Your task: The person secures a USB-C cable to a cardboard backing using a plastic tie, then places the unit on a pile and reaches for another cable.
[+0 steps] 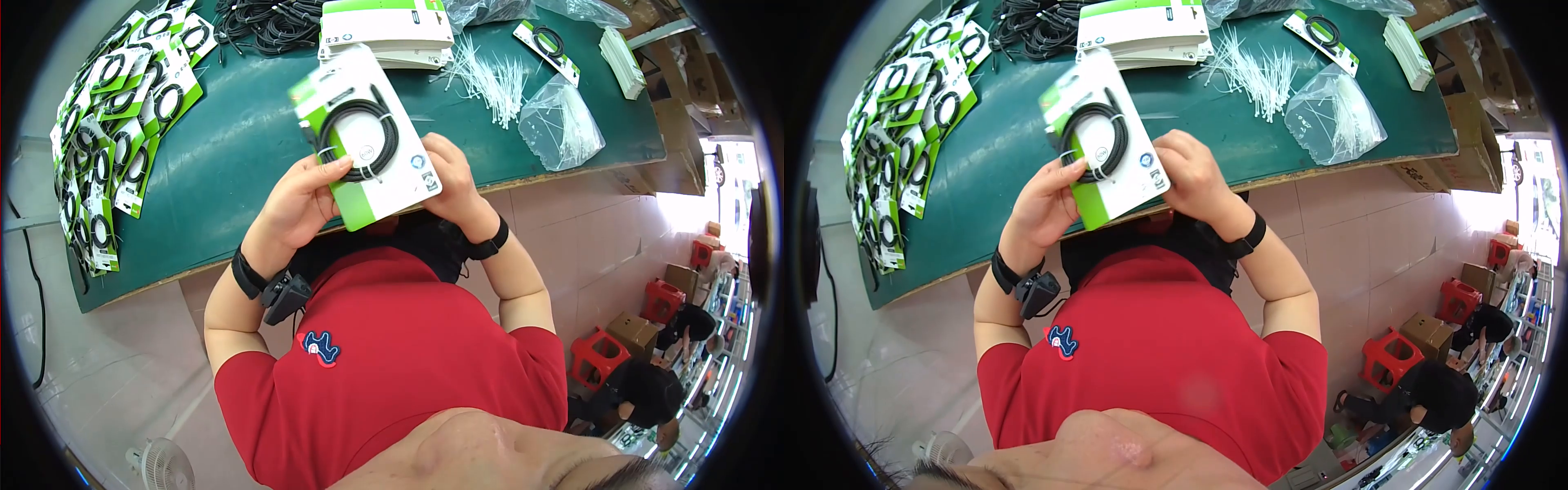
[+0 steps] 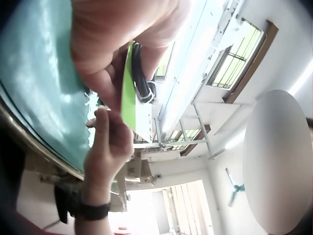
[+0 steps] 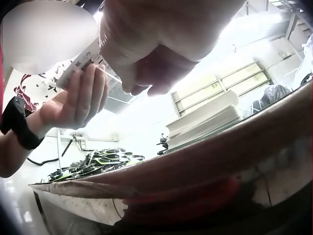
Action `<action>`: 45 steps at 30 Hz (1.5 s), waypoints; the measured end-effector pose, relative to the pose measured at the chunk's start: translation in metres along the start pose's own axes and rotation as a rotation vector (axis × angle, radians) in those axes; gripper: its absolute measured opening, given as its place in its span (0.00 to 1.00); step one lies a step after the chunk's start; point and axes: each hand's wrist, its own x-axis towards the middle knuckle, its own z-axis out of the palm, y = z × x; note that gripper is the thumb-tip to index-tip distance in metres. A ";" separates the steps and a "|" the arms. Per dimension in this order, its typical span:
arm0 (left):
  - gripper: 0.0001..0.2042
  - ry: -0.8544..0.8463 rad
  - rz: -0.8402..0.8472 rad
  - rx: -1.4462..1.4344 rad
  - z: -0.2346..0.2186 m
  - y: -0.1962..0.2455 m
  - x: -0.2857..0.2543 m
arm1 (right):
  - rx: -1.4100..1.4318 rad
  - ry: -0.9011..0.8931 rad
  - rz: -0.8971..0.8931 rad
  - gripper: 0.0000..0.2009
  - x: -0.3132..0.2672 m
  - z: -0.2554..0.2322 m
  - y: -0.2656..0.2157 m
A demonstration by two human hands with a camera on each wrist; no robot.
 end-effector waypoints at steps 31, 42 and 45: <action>0.17 0.173 0.135 0.138 -0.031 0.012 -0.020 | 0.102 -0.108 0.038 0.06 0.025 0.018 0.011; 0.10 0.785 0.815 0.354 -0.167 0.222 -0.061 | 0.002 -0.213 0.270 0.02 0.002 0.011 0.020; 0.13 0.634 1.074 0.315 -0.231 0.310 -0.076 | 0.016 -0.180 0.339 0.02 0.002 0.016 0.017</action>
